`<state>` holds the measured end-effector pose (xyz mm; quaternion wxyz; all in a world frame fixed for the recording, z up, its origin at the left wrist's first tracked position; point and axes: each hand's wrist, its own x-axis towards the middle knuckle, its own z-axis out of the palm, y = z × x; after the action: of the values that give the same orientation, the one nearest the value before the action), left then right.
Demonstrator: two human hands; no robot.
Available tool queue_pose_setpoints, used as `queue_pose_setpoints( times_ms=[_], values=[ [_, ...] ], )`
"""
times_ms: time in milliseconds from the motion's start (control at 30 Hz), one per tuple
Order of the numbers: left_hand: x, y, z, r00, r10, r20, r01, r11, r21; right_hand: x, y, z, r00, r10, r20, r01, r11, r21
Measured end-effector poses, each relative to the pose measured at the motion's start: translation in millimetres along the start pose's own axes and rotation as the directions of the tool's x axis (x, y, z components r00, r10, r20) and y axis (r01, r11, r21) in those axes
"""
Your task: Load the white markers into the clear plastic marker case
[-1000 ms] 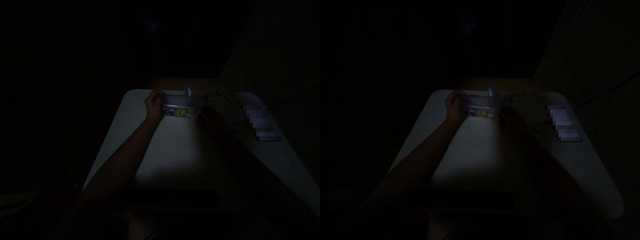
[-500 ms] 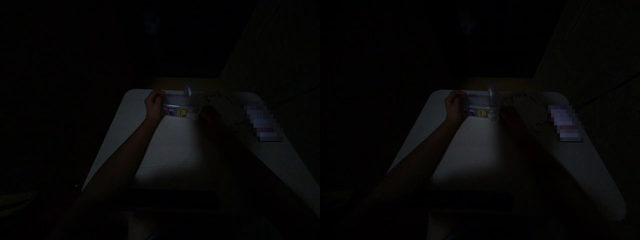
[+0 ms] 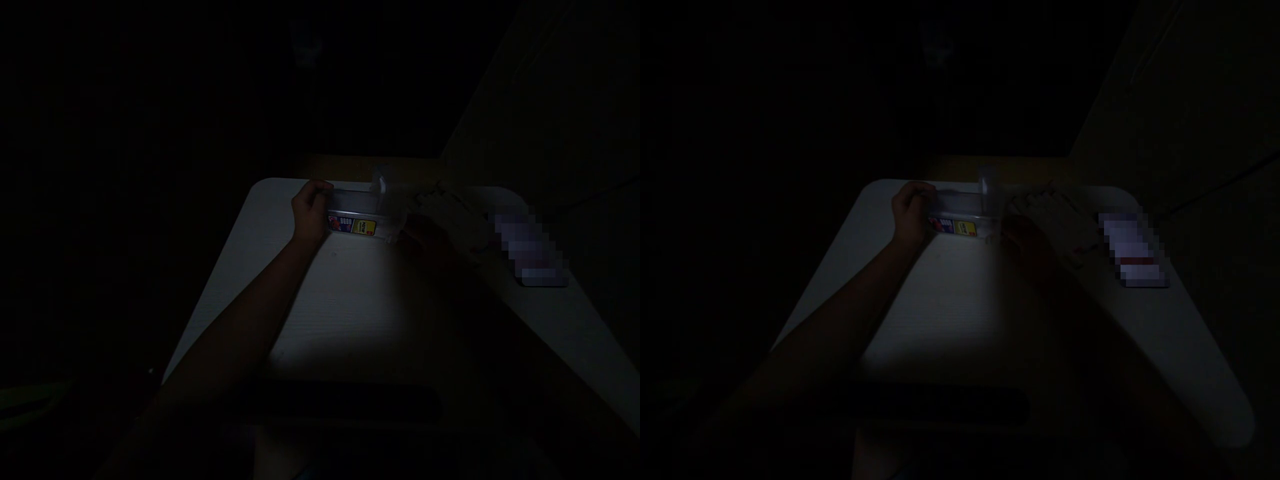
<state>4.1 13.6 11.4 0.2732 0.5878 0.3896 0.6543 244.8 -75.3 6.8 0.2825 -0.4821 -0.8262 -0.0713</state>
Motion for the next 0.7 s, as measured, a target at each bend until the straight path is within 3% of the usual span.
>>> queue_pose_setpoints(
  times_ms=[367, 700],
  values=[
    [-0.5, 0.1, 0.8, 1.0, 0.001, 0.001, -0.001, 1.0, -0.001, -3.7, 2.8, -14.9, 0.99, 0.141, 0.025, -0.141, 0.99, 0.013],
    [0.2, -2.3, -0.4, 0.999, 0.031, 0.003, -0.032, 0.999, 0.035, 0.5, -6.1, -15.3, 0.987, 0.142, 0.076, -0.141, 0.99, -0.023]
  ],
)
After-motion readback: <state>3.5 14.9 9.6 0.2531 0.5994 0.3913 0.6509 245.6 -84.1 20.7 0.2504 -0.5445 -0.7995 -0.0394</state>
